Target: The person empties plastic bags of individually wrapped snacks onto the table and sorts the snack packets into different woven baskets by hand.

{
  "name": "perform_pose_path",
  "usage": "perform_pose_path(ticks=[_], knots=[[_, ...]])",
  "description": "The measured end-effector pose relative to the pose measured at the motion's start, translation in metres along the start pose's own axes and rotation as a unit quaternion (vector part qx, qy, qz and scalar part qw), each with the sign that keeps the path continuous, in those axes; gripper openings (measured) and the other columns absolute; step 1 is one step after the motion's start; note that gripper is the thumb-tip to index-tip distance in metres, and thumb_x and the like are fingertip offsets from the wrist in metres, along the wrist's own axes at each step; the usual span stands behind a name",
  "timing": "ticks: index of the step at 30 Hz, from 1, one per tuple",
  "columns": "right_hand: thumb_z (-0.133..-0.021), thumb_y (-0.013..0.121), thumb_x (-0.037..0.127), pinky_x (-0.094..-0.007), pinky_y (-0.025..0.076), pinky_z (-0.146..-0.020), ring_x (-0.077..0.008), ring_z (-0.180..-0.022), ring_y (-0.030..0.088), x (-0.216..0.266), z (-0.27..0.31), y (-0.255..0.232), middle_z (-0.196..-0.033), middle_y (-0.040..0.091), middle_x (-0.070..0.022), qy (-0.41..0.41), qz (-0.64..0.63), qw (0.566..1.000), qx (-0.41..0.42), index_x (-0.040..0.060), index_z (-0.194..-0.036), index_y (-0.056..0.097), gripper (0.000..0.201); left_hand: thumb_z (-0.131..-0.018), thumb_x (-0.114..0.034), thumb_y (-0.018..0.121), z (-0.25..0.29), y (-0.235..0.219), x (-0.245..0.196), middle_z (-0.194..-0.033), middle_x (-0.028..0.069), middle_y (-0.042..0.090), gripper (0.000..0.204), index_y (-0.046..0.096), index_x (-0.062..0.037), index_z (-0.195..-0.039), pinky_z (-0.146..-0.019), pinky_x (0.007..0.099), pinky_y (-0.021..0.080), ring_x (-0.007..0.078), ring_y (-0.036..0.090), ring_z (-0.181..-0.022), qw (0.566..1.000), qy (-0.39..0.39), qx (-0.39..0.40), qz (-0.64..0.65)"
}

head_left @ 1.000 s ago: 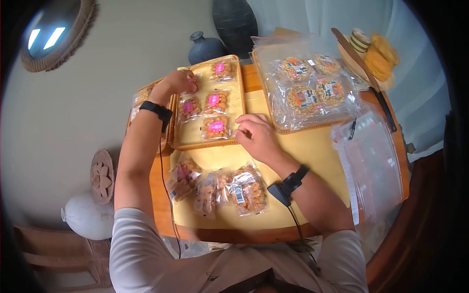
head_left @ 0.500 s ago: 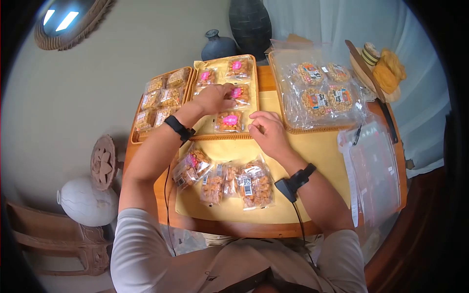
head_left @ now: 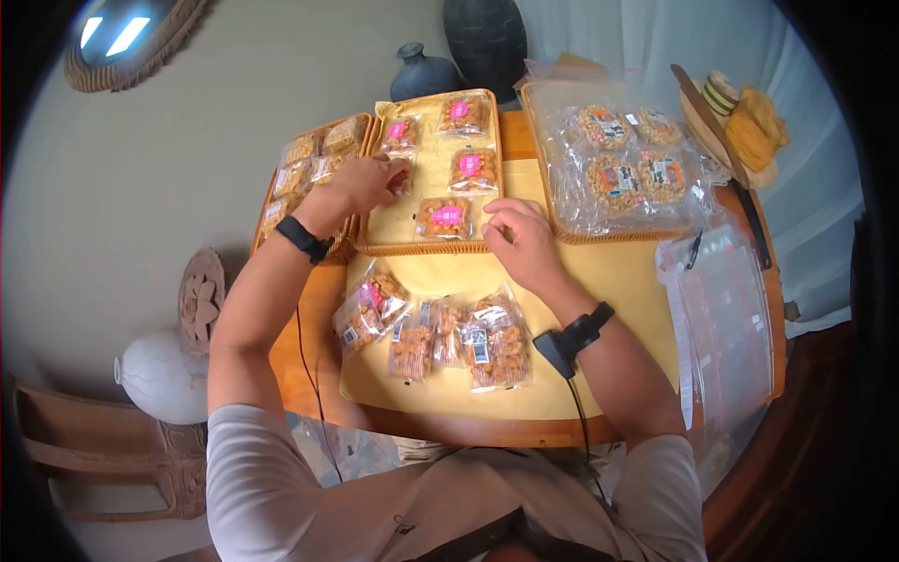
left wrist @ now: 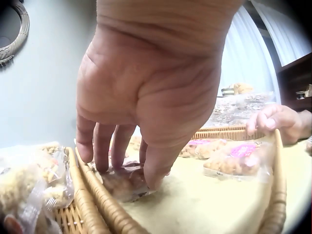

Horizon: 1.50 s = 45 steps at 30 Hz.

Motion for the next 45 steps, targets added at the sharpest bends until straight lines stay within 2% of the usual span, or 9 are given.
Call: perform_pose_path(ticks=[7,9,17,24,27,31,37,39,45], knots=[[-0.085,0.069,0.014,-0.0413,0.048,-0.094,-0.0326,-0.106,0.061,0.003,0.0,-0.001,-0.112,0.071,-0.0099,0.012,-0.005,1.0,0.007,0.0042,-0.083,0.068,0.01,-0.086,-0.035,0.075,0.015,-0.008,-0.049,-0.118,0.0172,0.067,0.055,0.06,-0.0087,-0.132,-0.095,0.0436,0.051,0.035,0.064,-0.111,0.991,-0.021,0.007,0.132],[-0.085,0.069,0.014,-0.0415,0.048,-0.095,-0.0325,-0.106,0.061,0.002,0.0,0.0,-0.112,0.071,-0.0102,0.011,-0.011,1.0,0.01,0.004,-0.082,0.068,0.011,-0.086,-0.039,0.077,0.014,0.007,-0.065,-0.109,0.0186,0.07,0.062,0.059,-0.0048,-0.135,-0.093,0.0399,0.052,0.0343,0.067,-0.105,0.995,0.056,0.017,0.082],[-0.086,0.069,0.015,-0.042,0.047,-0.095,-0.0325,-0.107,0.06,0.003,0.0,-0.001,-0.112,0.071,-0.011,0.023,-0.016,1.0,0.013,0.0035,-0.082,0.068,0.012,-0.085,-0.029,0.08,0.019,-0.012,-0.063,-0.087,0.013,0.068,0.035,0.06,-0.0025,-0.098,-0.074,0.0412,0.049,0.0294,0.066,-0.084,0.981,0.078,0.019,0.179],[-0.086,0.07,0.014,-0.0408,0.048,-0.094,-0.0317,-0.106,0.061,0.005,0.0,-0.001,-0.111,0.071,-0.0101,0.019,-0.022,1.0,0.008,0.0036,-0.08,0.066,0.013,-0.095,-0.028,0.071,0.058,-0.046,0.009,-0.073,0.009,0.068,0.028,0.063,-0.0039,-0.107,-0.067,0.0357,0.051,0.021,0.066,-0.068,0.916,-0.099,-0.25,0.296],[-0.086,0.07,0.014,-0.0406,0.048,-0.094,-0.0315,-0.107,0.061,0.004,0.0,-0.002,-0.11,0.071,-0.0101,0.018,-0.019,1.0,0.006,0.0035,-0.079,0.066,0.013,-0.105,-0.019,0.056,0.072,-0.03,0.005,-0.084,0.0035,0.07,0.019,0.06,-0.0032,-0.116,-0.055,0.0255,0.051,0.0086,0.063,-0.063,0.934,-0.159,-0.066,0.313],[-0.086,0.07,0.015,-0.0408,0.047,-0.095,-0.0314,-0.107,0.061,0.003,-0.001,-0.001,-0.111,0.071,-0.0103,0.028,-0.022,0.999,0.014,0.0032,-0.079,0.066,0.014,-0.106,-0.02,0.055,0.081,0.005,-0.001,-0.082,0.0004,0.067,0.016,0.059,-0.0049,-0.11,-0.053,0.0225,0.051,0.0081,0.063,-0.062,0.863,-0.203,-0.009,0.462],[-0.087,0.069,0.015,-0.0413,0.047,-0.096,-0.0318,-0.108,0.06,0.005,-0.001,-0.002,-0.113,0.071,-0.0112,0.034,-0.014,0.999,0.022,0.0026,-0.079,0.066,0.015,-0.101,-0.027,0.061,0.072,0.017,-0.005,-0.082,0.0154,0.071,0.026,0.061,-0.0018,-0.107,-0.062,0.0368,0.059,0.0234,0.073,-0.072,0.936,-0.124,-0.099,0.314],[-0.087,0.069,0.015,-0.0414,0.047,-0.096,-0.032,-0.108,0.06,0.006,-0.001,-0.003,-0.113,0.071,-0.0113,0.036,-0.018,0.999,0.02,0.0026,-0.079,0.066,0.015,-0.1,-0.036,0.058,0.075,-0.015,-0.033,-0.085,0.0203,0.072,0.037,0.062,-0.0017,-0.111,-0.071,0.0452,0.058,0.0354,0.073,-0.081,0.981,-0.165,-0.069,-0.072],[-0.087,0.069,0.015,-0.0412,0.047,-0.096,-0.0322,-0.11,0.06,0.005,-0.001,-0.002,-0.114,0.07,-0.0108,0.04,-0.018,0.999,0.025,0.003,-0.081,0.067,0.014,-0.098,-0.022,0.052,-0.004,-0.013,0.008,-0.107,0.0209,0.071,0.035,0.059,-0.0046,-0.128,-0.088,0.0492,0.055,0.0399,0.068,-0.104,0.993,-0.071,-0.078,-0.047]])
Point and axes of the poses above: each hand's wrist, its own z-axis away from the middle knuckle, its own y-axis out of the palm, x = y × z, the point moved 5 cm from there along -z, towards the middle knuckle
